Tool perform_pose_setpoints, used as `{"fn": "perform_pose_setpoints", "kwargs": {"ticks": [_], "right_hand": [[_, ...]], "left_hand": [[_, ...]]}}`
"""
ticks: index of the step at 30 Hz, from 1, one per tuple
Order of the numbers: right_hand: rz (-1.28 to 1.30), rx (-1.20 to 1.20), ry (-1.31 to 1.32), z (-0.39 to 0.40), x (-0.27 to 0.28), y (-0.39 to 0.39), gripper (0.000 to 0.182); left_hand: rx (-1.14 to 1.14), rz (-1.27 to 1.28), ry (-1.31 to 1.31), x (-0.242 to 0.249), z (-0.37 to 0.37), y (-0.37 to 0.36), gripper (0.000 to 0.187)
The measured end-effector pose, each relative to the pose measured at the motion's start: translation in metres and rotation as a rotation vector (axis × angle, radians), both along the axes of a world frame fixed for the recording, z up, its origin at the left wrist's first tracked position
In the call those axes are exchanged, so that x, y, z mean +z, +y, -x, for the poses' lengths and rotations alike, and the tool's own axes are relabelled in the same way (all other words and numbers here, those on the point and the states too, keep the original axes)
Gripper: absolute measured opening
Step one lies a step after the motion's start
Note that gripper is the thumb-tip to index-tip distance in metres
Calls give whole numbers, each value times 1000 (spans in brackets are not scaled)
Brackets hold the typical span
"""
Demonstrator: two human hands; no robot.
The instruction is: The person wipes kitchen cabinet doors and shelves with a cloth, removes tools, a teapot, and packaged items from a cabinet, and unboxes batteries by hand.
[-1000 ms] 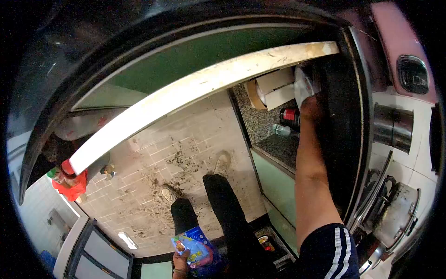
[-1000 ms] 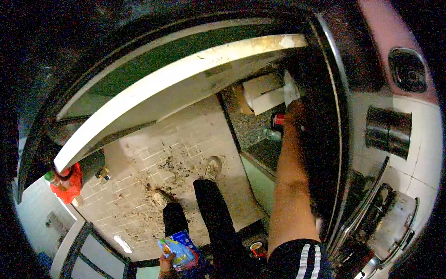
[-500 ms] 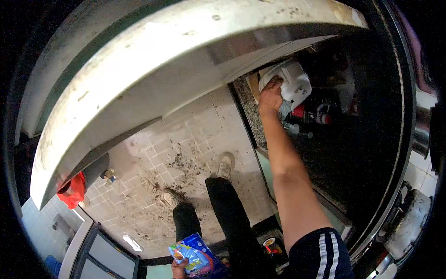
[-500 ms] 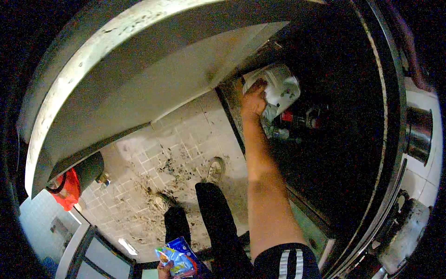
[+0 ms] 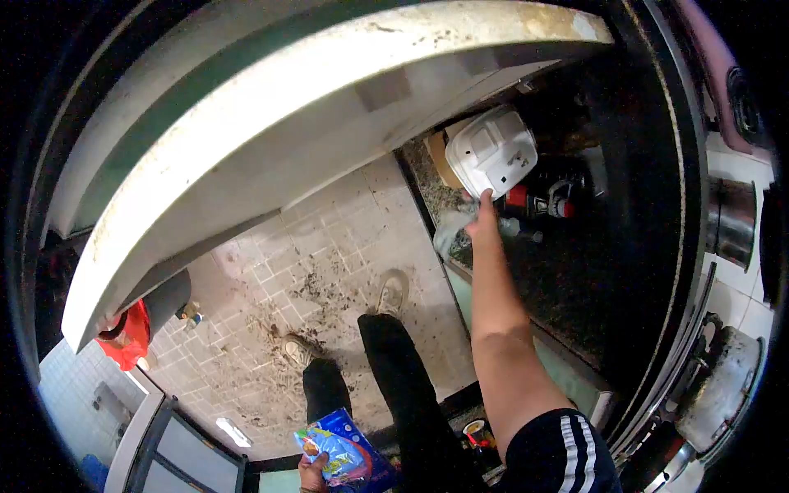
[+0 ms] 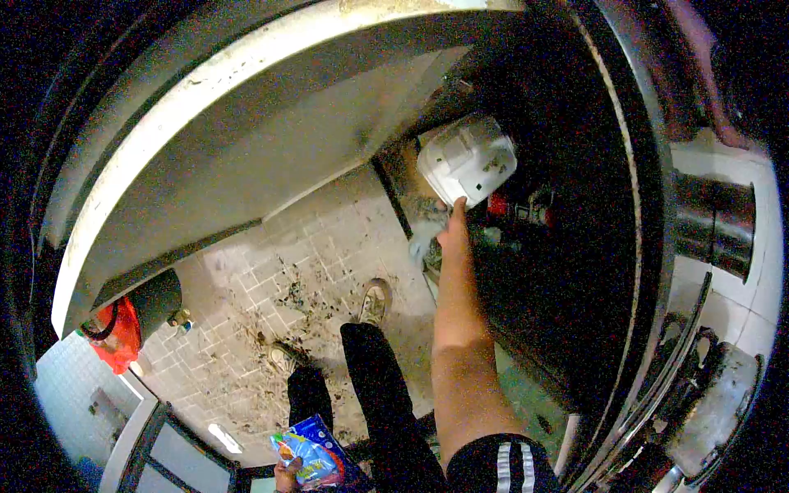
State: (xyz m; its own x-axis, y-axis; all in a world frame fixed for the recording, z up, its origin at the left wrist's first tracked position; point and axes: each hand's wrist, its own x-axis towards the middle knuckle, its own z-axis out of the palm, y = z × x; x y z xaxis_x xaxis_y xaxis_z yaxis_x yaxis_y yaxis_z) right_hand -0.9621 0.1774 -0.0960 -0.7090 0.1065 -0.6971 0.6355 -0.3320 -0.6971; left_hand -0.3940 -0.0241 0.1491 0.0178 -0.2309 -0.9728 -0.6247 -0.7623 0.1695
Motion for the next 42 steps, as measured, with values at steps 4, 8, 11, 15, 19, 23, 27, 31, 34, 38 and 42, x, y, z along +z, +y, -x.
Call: {"fn": "perform_pose_setpoints", "kwargs": {"ticks": [4, 8, 11, 15, 19, 23, 27, 31, 34, 38, 42], "right_hand": [[19, -218, -78, 14, 8, -26, 57], [-564, 225, -116, 23, 26, -22, 53], [-1380, 1046, 360, 56, 40, -8, 45], [-1627, 727, 867, 95, 56, -27, 47], [-1309, 879, 978, 120, 42, -29, 52], [-1469, 878, 962, 126, 34, -37, 48], [-1538, 847, 950, 129, 42, -45, 29], [-1538, 801, 1126, 122, 40, -40, 18], [-1462, 778, 1144, 120, 26, -35, 13], [-1510, 951, 947, 64, 37, -43, 11], [-576, 1435, 350, -53, 28, -61, 21]], "left_hand": [[26, -38, -37, 3, 7, -2, 19], [14, 3, -25, -9, -13, 5, 18], [-54, 13, -20, -17, -26, 7, 18], [20, -17, -37, -8, -10, 4, 18], [30, -1, -52, 0, 12, 5, 18], [56, -53, -70, -7, -3, 7, 18], [47, -24, -78, -6, 6, 7, 14], [92, -9, -59, -4, 7, 8, 13], [-28, -17, -67, -5, 8, 2, 17], [-67, -24, -80, -10, -5, 2, 19], [-141, -39, -101, -16, -16, -2, 17]]}}
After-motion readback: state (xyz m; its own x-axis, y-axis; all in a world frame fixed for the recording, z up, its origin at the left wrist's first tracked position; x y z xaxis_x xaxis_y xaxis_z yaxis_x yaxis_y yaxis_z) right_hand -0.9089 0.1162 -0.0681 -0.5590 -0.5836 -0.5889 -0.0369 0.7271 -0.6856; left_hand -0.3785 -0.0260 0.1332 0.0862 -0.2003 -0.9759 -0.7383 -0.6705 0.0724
